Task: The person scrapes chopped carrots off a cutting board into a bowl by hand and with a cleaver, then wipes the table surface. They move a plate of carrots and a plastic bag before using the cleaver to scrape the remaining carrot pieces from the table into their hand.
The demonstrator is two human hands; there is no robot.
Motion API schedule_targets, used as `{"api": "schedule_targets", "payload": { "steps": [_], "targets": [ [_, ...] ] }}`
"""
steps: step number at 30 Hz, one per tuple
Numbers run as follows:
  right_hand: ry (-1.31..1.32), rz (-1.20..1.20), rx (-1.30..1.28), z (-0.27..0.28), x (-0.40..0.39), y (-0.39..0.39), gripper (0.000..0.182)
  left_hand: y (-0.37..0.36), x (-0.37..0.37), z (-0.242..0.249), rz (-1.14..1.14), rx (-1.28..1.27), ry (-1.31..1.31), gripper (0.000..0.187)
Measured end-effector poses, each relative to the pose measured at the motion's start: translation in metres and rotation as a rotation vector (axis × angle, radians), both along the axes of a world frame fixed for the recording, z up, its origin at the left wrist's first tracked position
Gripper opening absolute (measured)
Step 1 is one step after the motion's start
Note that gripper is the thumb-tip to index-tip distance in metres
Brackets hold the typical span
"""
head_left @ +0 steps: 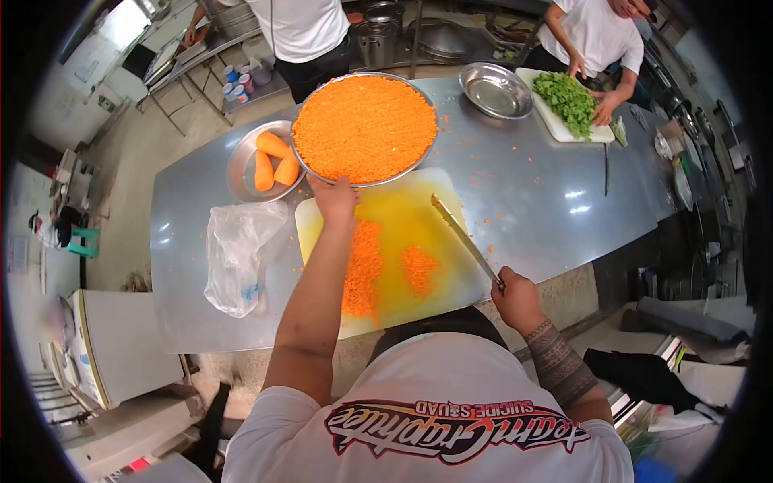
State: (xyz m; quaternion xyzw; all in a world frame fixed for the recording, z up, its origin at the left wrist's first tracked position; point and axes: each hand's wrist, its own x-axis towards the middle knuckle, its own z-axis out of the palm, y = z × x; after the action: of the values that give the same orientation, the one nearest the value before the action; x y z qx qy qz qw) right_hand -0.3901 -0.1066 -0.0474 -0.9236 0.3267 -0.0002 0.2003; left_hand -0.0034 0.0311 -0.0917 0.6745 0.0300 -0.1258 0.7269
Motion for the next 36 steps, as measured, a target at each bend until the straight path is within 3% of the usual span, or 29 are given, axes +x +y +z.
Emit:
{"api": "schedule_targets", "payload": {
  "steps": [3,5,7,10,18,22,25,31,32,34,36],
  "targets": [
    [-0.009,-0.081,0.041,0.000,-0.026,0.002,0.019,0.027,0.044,-0.008,-0.199,0.040,-0.017,0.071],
    [-0.024,-0.117,0.071,0.001,-0.037,0.005,0.020,0.052,0.095,-0.012,-0.380,-0.045,0.128,0.058],
    [-0.032,-0.147,0.109,0.001,-0.046,0.010,0.021,0.066,0.128,-0.021,-0.315,-0.046,0.065,0.044],
    [-0.085,-0.137,0.118,-0.003,-0.056,0.015,0.021,0.079,0.166,-0.031,-0.095,-0.172,0.080,0.054],
    [-0.132,-0.196,0.180,-0.003,-0.058,0.020,0.017,0.033,0.022,-0.016,-0.069,-0.209,0.081,0.055],
    [-0.082,-0.198,0.164,0.005,-0.048,0.017,0.018,0.010,0.006,-0.007,-0.047,-0.316,0.056,0.057],
    [-0.081,-0.189,0.121,0.009,-0.040,0.014,0.020,0.007,0.008,-0.002,-0.008,-0.198,0.049,0.054],
    [-0.101,0.017,-0.128,-0.003,-0.028,-0.016,0.018,0.035,0.056,-0.012,-0.237,-0.163,0.089,0.051],
    [-0.116,0.072,-0.173,-0.004,-0.023,-0.023,0.015,0.048,0.075,-0.042,-0.334,-0.082,0.055,0.050],
    [-0.142,0.179,-0.233,0.002,-0.006,-0.037,0.014,0.075,0.071,-0.073,-0.395,0.280,-0.375,0.057],
    [-0.153,0.287,-0.289,0.001,0.013,-0.054,0.013,0.110,0.051,-0.076,-0.640,0.545,-0.417,0.075]
  ]
}}
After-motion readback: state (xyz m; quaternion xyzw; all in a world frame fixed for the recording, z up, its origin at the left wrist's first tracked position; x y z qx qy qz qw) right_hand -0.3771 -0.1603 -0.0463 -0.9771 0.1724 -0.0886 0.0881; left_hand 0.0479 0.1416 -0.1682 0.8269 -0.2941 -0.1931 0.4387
